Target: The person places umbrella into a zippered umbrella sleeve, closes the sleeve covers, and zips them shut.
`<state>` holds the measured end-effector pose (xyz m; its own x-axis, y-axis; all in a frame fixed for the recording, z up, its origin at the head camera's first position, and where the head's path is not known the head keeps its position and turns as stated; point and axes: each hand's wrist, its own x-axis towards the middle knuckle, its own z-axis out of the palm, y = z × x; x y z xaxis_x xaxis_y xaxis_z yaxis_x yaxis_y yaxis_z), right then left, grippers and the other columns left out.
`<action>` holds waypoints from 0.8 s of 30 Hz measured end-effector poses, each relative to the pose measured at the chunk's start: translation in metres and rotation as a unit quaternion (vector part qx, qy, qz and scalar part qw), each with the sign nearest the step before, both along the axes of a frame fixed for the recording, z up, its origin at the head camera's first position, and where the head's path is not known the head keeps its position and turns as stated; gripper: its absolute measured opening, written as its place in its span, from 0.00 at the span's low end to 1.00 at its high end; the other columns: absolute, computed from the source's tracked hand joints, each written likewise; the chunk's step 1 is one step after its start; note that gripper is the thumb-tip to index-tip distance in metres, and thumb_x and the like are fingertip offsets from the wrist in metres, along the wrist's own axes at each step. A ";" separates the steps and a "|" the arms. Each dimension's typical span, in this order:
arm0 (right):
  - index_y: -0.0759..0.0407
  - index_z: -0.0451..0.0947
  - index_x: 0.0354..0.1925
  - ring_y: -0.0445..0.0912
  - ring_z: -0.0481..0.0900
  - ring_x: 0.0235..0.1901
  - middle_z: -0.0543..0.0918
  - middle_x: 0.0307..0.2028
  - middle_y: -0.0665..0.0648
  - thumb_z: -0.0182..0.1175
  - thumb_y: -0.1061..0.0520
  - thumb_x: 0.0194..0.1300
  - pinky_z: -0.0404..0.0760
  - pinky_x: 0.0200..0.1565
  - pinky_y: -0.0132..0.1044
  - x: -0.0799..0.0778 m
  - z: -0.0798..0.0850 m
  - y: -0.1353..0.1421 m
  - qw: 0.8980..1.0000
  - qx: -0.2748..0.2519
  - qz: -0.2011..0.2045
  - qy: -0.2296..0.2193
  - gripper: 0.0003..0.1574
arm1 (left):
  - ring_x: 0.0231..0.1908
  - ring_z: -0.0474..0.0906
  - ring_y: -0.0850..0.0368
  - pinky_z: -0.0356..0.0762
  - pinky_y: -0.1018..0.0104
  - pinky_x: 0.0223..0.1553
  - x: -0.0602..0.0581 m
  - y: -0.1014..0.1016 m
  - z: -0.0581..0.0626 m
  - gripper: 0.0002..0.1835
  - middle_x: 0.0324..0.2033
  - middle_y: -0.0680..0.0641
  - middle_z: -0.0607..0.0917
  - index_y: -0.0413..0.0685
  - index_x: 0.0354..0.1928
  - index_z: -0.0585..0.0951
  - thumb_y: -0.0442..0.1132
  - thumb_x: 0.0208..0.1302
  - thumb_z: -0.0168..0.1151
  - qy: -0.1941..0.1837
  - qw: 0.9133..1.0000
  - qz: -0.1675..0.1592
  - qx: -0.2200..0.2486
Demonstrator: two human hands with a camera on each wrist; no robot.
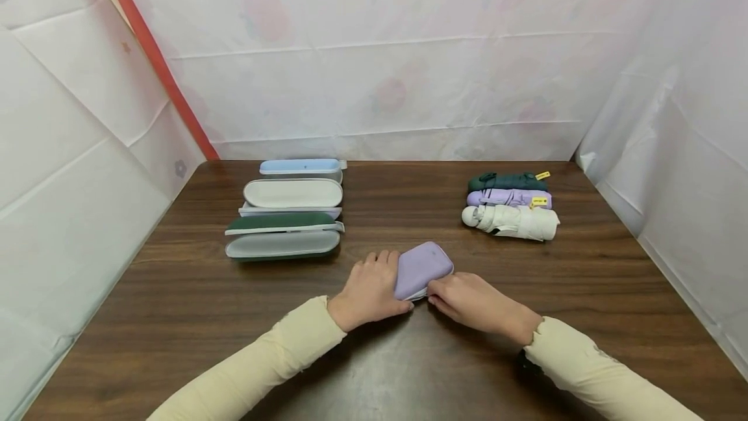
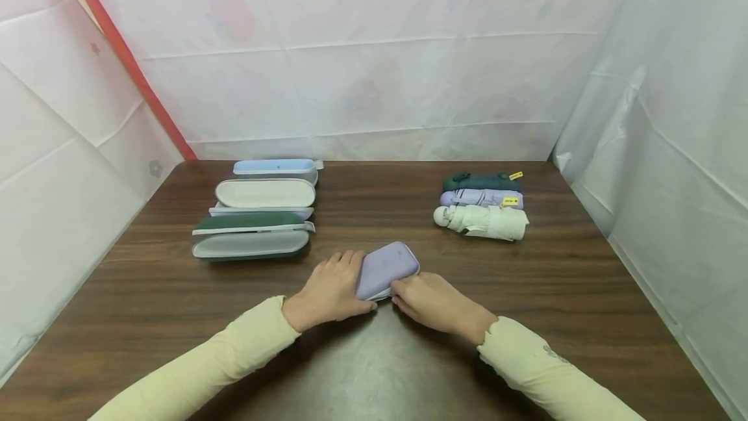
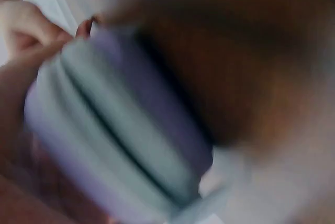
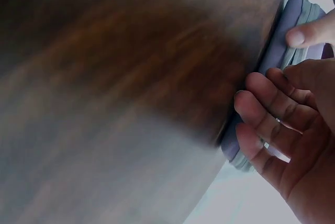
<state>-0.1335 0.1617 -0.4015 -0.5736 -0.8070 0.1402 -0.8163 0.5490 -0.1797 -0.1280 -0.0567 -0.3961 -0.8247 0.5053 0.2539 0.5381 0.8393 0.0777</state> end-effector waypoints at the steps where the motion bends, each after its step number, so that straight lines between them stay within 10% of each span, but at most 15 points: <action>1: 0.49 0.69 0.27 0.34 0.66 0.21 0.68 0.21 0.40 0.59 0.58 0.66 0.70 0.25 0.33 -0.001 0.000 0.000 1.000 0.001 0.002 0.005 0.12 | 0.35 0.77 0.50 0.76 0.58 0.31 -0.002 -0.003 0.003 0.45 0.39 0.44 0.79 0.37 0.54 0.72 0.65 0.42 0.71 -0.034 0.999 -0.014 0.003; 7: 0.50 0.70 0.27 0.35 0.67 0.21 0.69 0.21 0.41 0.59 0.58 0.66 0.70 0.24 0.33 -0.007 0.005 0.001 1.000 0.019 0.009 0.015 0.11 | 0.55 0.71 0.51 0.70 0.55 0.53 -0.013 -0.032 0.025 0.35 0.62 0.43 0.68 0.47 0.70 0.63 0.52 0.64 0.60 -0.246 0.962 -0.109 0.052; 11: 0.50 0.70 0.27 0.36 0.67 0.20 0.71 0.22 0.42 0.60 0.59 0.65 0.70 0.25 0.34 -0.015 0.007 0.003 0.999 0.027 0.003 0.038 0.11 | 0.59 0.67 0.54 0.66 0.57 0.57 -0.013 -0.044 0.032 0.26 0.65 0.46 0.65 0.52 0.68 0.66 0.41 0.69 0.54 -0.305 0.941 -0.132 0.063; 17: 0.51 0.70 0.26 0.39 0.71 0.21 0.74 0.22 0.45 0.61 0.59 0.64 0.72 0.27 0.39 -0.029 0.008 0.004 0.997 0.039 -0.003 0.063 0.11 | 0.60 0.66 0.54 0.66 0.56 0.58 -0.007 -0.050 0.038 0.25 0.63 0.44 0.65 0.48 0.67 0.66 0.38 0.69 0.54 -0.333 0.932 -0.132 0.063; 24: 0.52 0.71 0.28 0.39 0.74 0.22 0.76 0.24 0.47 0.61 0.58 0.64 0.73 0.27 0.39 -0.038 0.009 0.002 0.997 0.049 -0.003 0.051 0.09 | 0.65 0.60 0.49 0.62 0.54 0.60 -0.011 -0.044 0.043 0.30 0.66 0.44 0.64 0.49 0.67 0.69 0.41 0.63 0.64 -0.275 0.946 -0.167 0.028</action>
